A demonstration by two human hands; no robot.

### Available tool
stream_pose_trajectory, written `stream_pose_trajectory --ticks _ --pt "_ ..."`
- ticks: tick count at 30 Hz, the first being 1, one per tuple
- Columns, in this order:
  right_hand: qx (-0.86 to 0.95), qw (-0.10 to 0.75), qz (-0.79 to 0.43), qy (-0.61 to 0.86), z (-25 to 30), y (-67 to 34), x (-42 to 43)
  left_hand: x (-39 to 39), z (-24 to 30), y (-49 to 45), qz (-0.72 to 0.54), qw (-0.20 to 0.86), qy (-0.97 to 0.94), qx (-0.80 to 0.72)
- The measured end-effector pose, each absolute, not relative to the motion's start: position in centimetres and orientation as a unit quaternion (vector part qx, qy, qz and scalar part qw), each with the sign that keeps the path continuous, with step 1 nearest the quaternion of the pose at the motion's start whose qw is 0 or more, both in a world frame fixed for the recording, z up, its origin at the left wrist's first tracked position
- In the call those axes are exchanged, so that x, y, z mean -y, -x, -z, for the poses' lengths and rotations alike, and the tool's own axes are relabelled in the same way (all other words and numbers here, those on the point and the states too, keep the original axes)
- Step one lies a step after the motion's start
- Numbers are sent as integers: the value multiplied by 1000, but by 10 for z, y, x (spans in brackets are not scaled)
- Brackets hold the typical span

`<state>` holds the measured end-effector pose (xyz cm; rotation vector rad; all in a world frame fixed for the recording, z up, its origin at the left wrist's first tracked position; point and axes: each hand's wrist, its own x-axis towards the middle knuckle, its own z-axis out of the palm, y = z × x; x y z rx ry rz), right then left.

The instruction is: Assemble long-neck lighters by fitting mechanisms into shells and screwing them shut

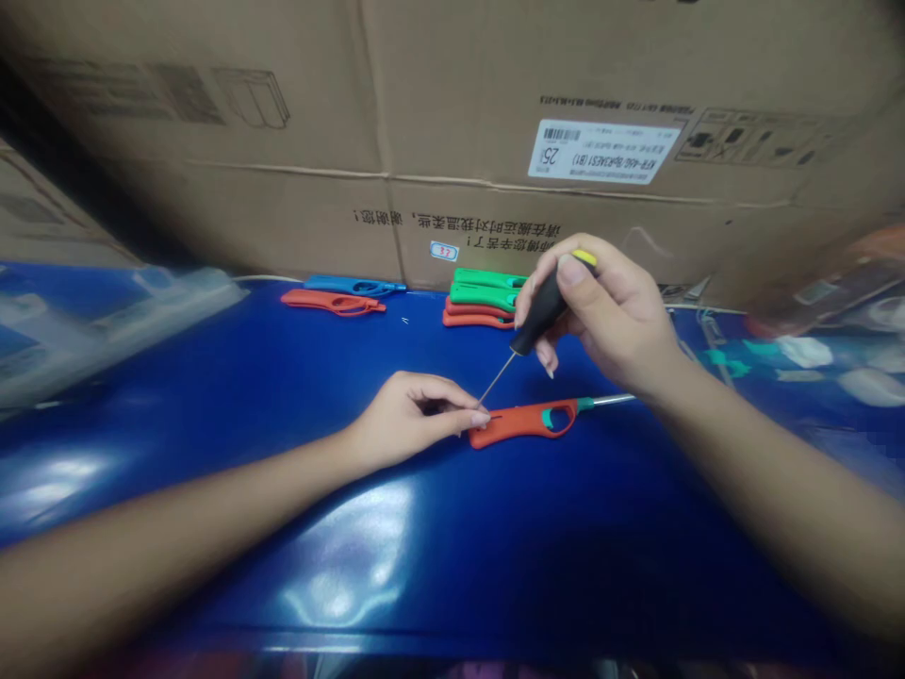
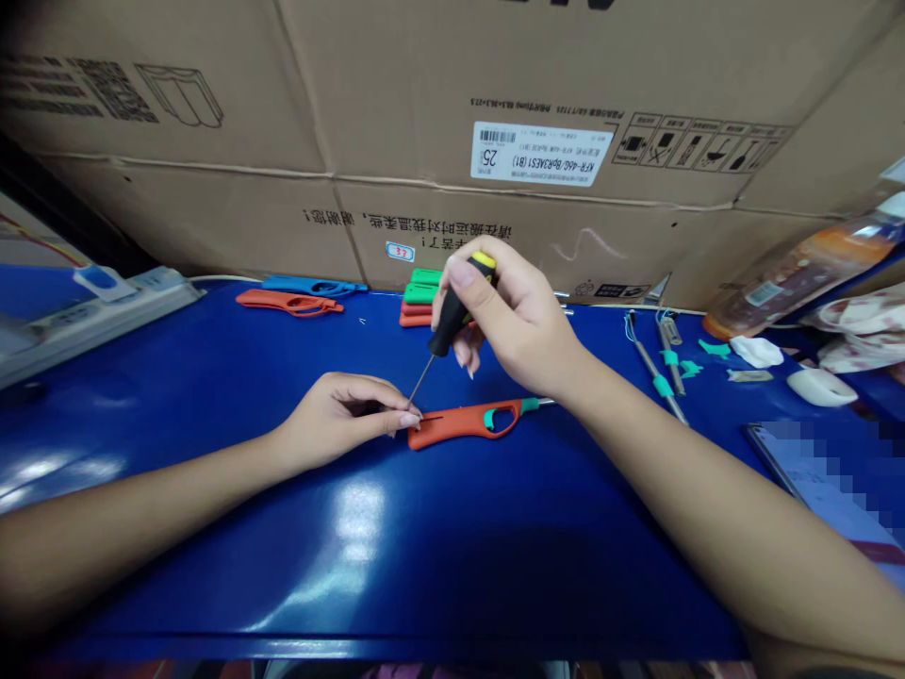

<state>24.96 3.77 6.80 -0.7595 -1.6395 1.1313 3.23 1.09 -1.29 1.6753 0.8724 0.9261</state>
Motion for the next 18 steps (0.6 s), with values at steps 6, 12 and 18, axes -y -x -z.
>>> stream_pose_trajectory --ticks 6,12,18 --pt "769 430 -411 234 -76 -247 -17 -11 12 -28 -312 469 -764 -315" --pt "819 440 -314 190 -73 -241 -6 -11 15 -25 -298 466 -783 -286" --pt "821 407 -344 203 -74 -240 -2 -10 19 -27 -295 451 -795 -279"
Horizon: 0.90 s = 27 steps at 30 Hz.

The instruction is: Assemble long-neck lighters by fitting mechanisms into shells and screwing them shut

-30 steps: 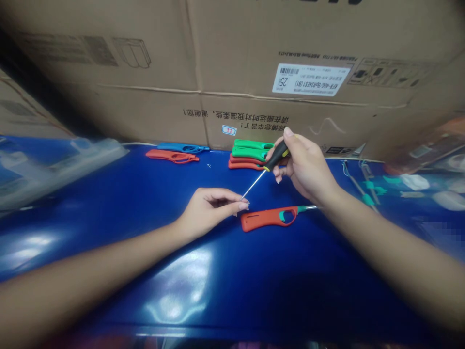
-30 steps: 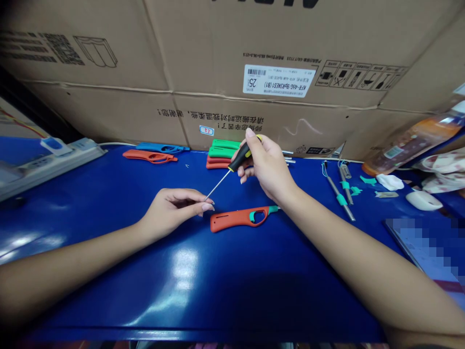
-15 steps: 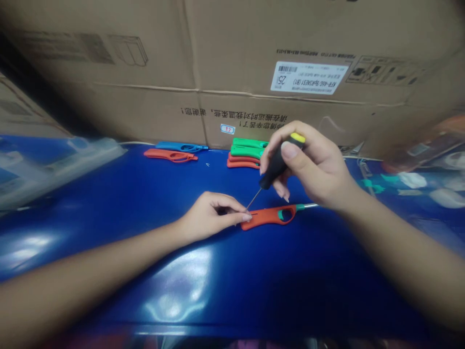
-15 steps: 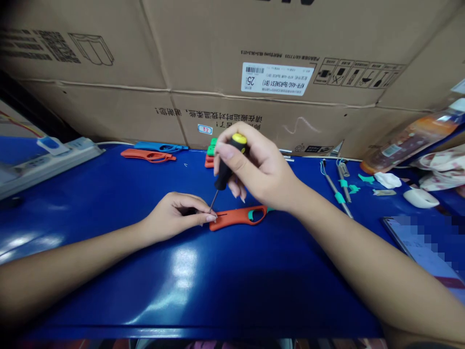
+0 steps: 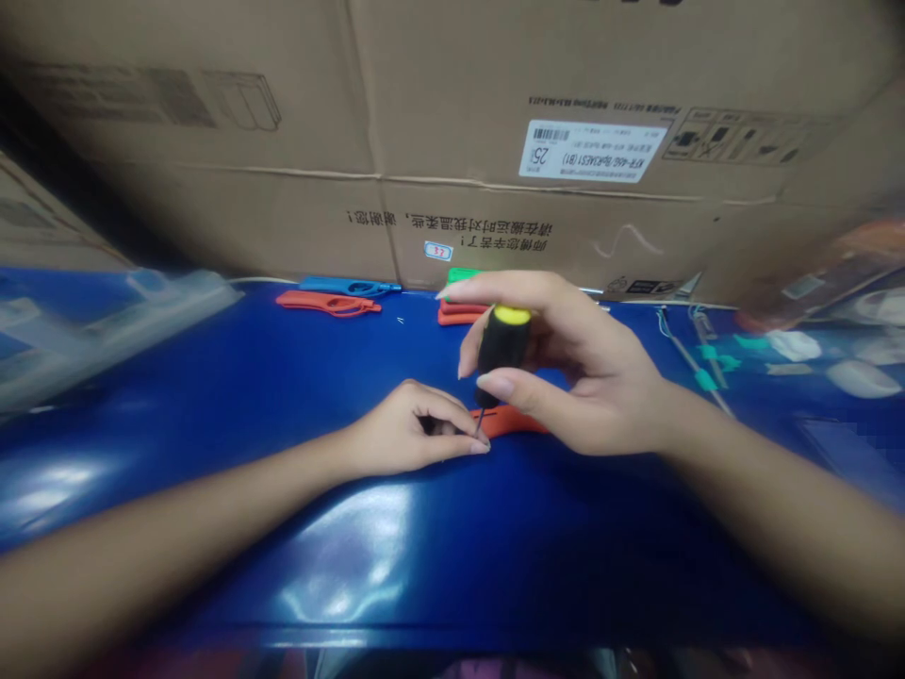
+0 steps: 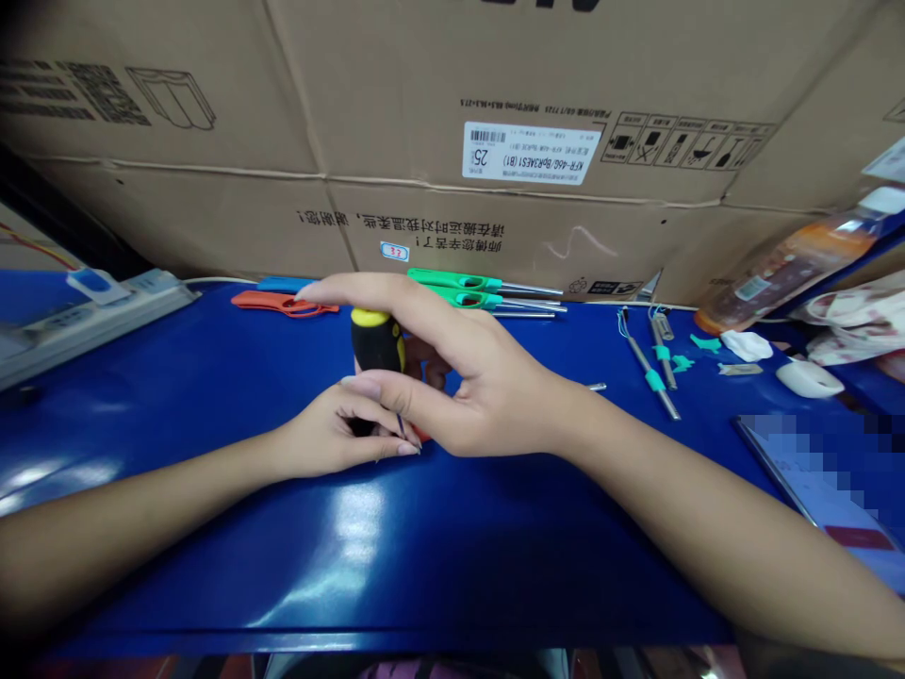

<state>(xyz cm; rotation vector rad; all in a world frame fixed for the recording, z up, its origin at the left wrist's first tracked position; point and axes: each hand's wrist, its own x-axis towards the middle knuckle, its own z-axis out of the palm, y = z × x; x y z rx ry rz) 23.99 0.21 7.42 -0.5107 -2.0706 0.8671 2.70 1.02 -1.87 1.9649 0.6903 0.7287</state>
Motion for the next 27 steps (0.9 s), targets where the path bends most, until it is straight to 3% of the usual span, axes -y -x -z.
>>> stream_pose_trajectory --ticks 4,8,11,27 --pt "824 421 -315 210 -72 -240 -6 -9 17 -27 -303 440 -803 -266" --pt "839 423 -286 186 -67 -242 -15 -9 15 -29 -356 336 -834 -255" --pt "841 423 -281 187 -62 -243 -21 -10 15 -30 -324 285 -861 -268" --pt "853 404 -262 201 -56 -244 -23 -12 20 -30 -282 289 -874 -271"
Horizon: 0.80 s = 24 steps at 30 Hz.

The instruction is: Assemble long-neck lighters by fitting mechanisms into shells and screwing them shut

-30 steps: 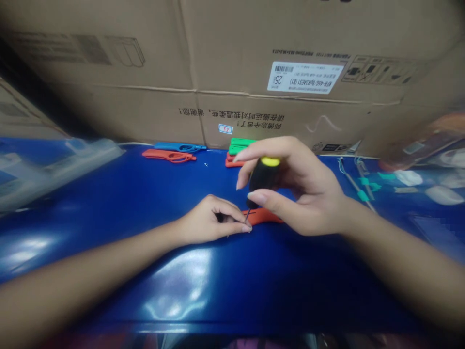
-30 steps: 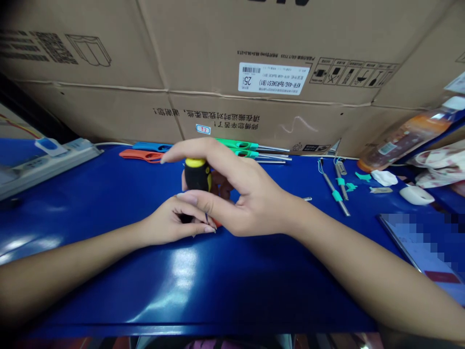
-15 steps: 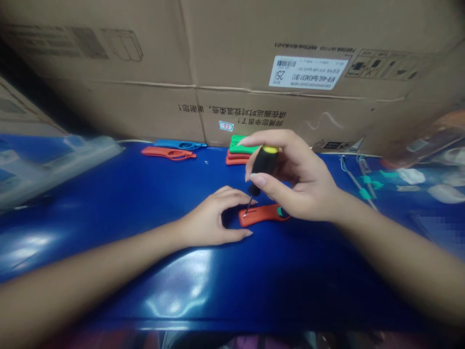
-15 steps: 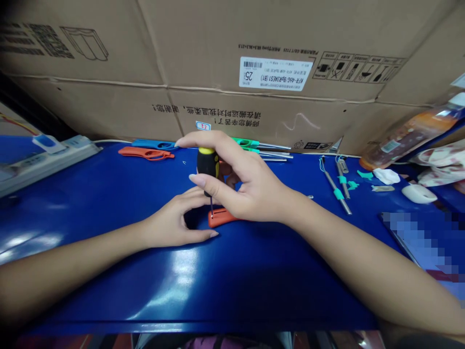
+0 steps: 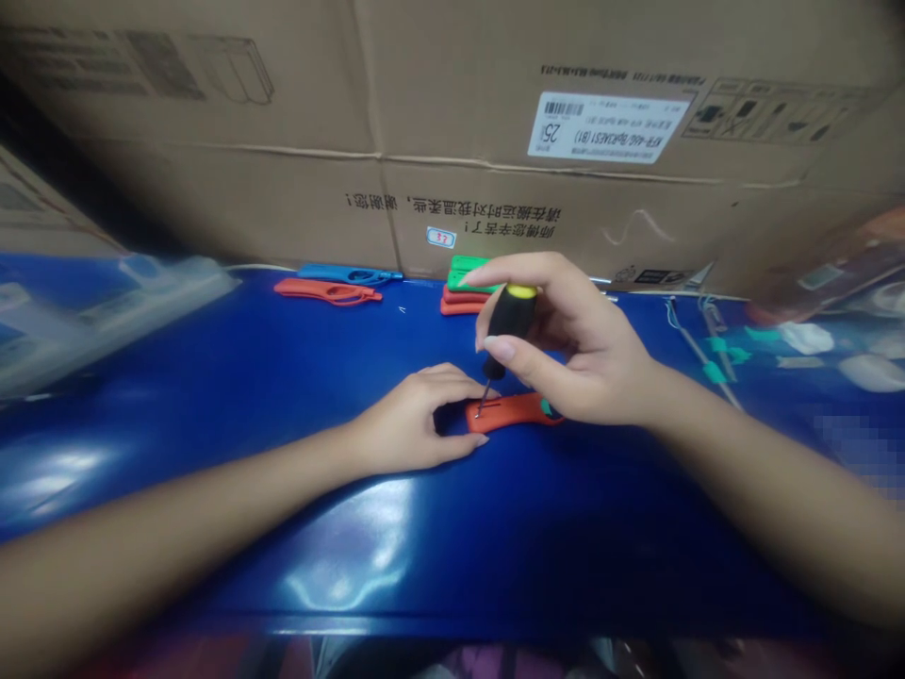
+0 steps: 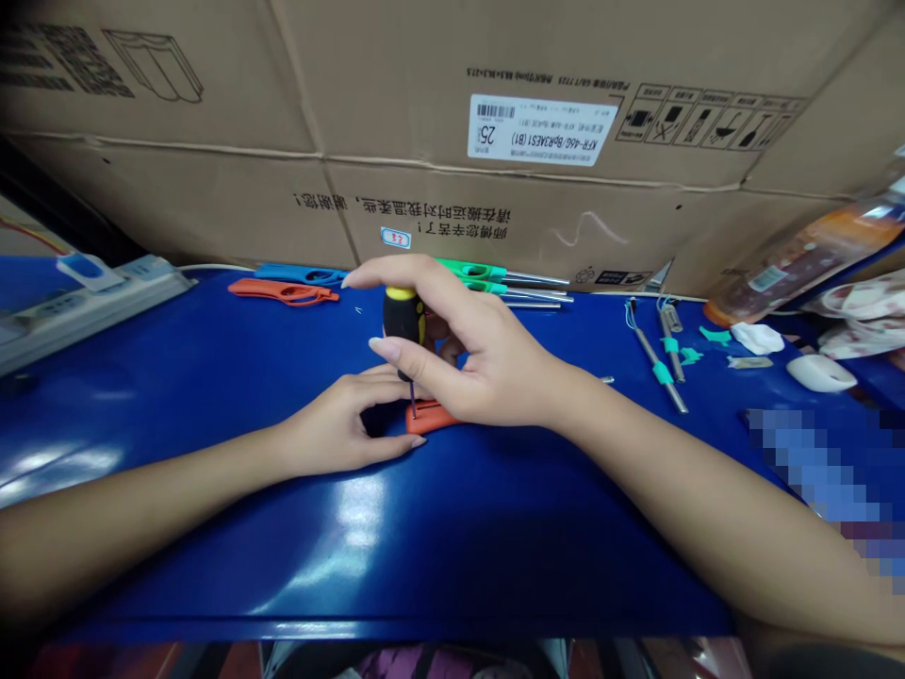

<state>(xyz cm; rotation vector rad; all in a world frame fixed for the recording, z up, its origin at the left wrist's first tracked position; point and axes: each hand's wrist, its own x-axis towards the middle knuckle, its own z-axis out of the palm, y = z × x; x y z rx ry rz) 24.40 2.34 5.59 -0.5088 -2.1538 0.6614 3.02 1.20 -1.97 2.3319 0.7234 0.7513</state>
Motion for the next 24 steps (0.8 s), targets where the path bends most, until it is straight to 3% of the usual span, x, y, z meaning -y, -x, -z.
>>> stream_pose_trajectory --ticks 17,24 --pt "853 407 -268 185 -49 -240 -26 -13 23 -29 -286 277 -877 -270" --pt "889 347 -230 194 -61 -247 -26 -12 21 -30 -281 280 -877 -272"
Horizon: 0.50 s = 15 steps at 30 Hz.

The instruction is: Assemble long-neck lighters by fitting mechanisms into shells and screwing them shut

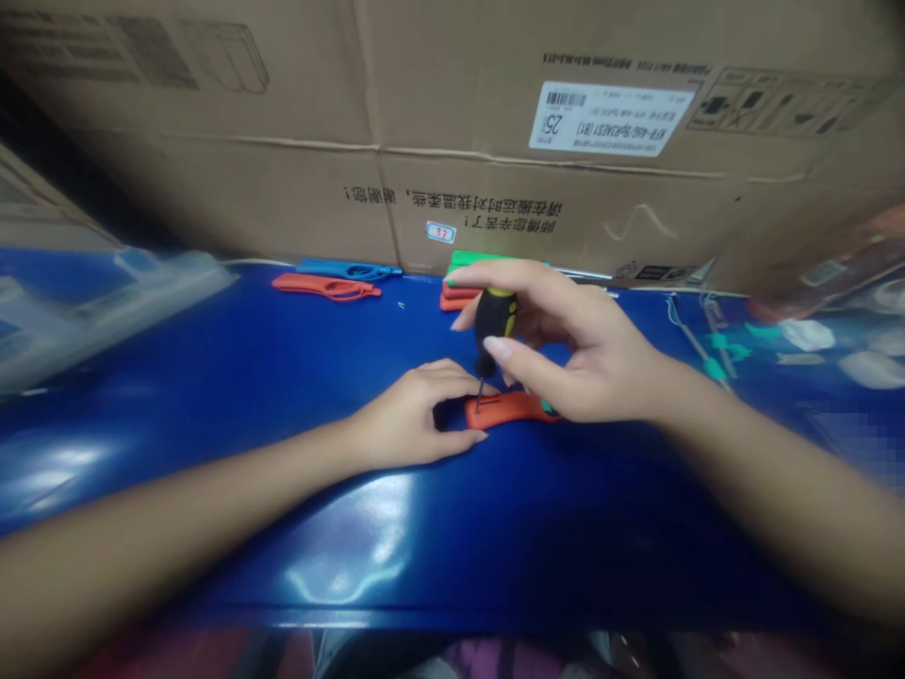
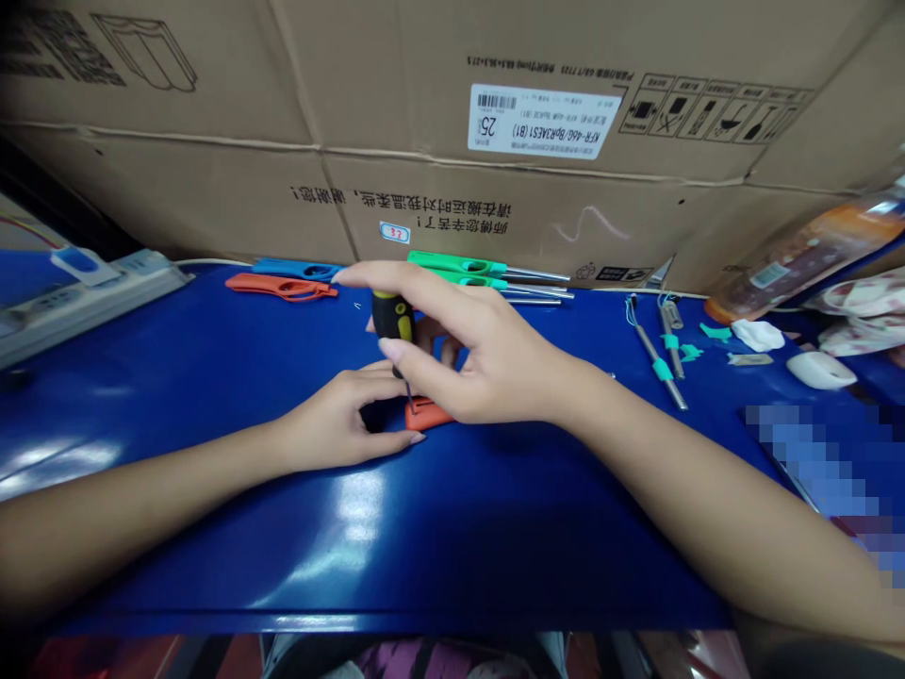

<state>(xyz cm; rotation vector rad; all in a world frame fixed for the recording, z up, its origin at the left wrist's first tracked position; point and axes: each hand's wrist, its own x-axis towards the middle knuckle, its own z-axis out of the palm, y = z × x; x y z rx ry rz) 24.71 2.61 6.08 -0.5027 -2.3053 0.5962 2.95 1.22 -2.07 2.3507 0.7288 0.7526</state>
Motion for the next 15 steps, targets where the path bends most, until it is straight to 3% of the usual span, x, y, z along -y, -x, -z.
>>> stream_pose_trajectory --ticks 8,13,15 --pt "905 367 -46 209 -67 -251 -30 -12 20 -30 -286 291 -872 -269" --pt "911 346 -84 210 -72 -250 -26 -12 19 -30 -282 287 -875 -267" --pt "908 358 -42 212 -71 -252 -26 -12 21 -29 -290 282 -875 -267"
